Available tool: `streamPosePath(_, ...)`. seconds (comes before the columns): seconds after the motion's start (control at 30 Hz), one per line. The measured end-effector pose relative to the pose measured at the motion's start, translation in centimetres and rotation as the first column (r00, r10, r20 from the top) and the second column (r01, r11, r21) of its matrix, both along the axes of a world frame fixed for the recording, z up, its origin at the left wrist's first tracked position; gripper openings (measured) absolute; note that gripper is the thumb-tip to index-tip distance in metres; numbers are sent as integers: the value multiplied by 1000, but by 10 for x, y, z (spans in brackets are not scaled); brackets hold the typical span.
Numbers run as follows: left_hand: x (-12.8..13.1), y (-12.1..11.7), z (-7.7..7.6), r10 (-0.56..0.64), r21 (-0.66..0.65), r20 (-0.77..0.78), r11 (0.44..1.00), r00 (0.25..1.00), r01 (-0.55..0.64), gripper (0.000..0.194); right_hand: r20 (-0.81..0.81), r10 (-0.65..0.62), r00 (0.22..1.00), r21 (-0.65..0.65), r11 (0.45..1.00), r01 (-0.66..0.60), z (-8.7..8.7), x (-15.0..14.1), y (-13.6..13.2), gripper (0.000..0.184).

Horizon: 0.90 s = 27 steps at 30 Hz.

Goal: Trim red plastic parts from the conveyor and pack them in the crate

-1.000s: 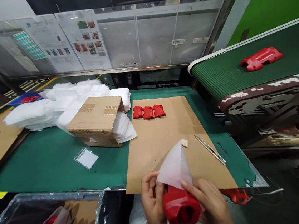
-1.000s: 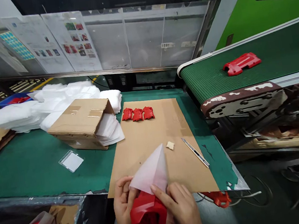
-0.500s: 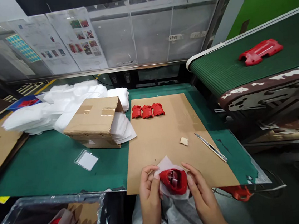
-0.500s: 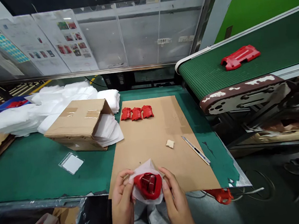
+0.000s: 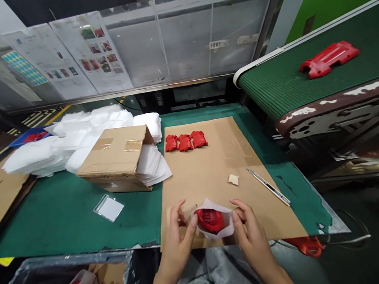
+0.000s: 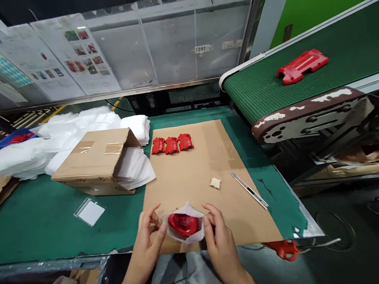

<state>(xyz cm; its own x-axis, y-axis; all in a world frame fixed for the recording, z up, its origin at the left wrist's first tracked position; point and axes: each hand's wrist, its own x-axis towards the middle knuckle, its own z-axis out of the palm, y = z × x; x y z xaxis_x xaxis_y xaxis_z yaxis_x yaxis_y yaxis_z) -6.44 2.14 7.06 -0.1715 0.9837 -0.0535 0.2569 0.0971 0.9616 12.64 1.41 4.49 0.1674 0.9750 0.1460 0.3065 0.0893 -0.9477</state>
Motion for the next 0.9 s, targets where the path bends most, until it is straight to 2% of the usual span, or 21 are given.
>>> streamPosePath(0.1,2,7,-8,-196,-8,-94,980,976,196,108,-189,-27,982,-104,995,7,6,-6,3,38)
streamPosePath(0.13,5,8,-10,-283,-27,-80,959,956,281,115,-269,-31,963,-133,991,-5,8,-9,4,39)
streamPosePath(0.17,10,9,-12,-356,-36,-51,934,933,354,111,-349,-30,937,-160,987,-28,9,-11,5,39)
streamPosePath(0.23,20,7,-13,-428,-7,19,904,904,428,85,-483,-35,875,-221,972,-83,9,-12,3,40)
streamPosePath(0.3,26,-1,-10,-412,50,65,911,909,409,67,-561,-35,827,-269,953,-142,5,-10,-4,40)
streamPosePath(0.43,23,-32,7,-323,93,76,944,943,316,81,-583,50,811,-276,927,-255,-7,-4,-27,37)
streamPosePath(0.57,3,-72,31,-243,-2,107,970,964,245,79,-533,270,802,-245,858,-451,-2,-12,-47,26)
streamPosePath(0.63,-16,-91,47,-128,-81,120,987,984,139,76,-546,341,765,-210,828,-519,1,-21,-47,24)
streamPosePath(0.7,-44,-108,66,89,-159,87,985,992,-74,75,-524,341,781,-179,852,-493,0,-28,-37,26)
streamPosePath(0.73,-62,-116,75,224,-191,39,958,974,-213,74,-491,321,810,-173,875,-452,-4,-31,-29,27)
streamPosePath(0.8,-104,-129,86,474,-174,-114,856,873,-487,74,-406,271,873,-171,916,-364,-16,-32,-12,30)
streamPosePath(0.83,-126,-135,86,551,-150,-214,798,807,-584,76,-371,243,896,-176,929,-325,-24,-31,-4,32)
streamPosePath(0.9,-170,-140,70,607,-70,-438,712,663,-698,77,-330,189,925,-198,944,-263,-39,-30,8,36)
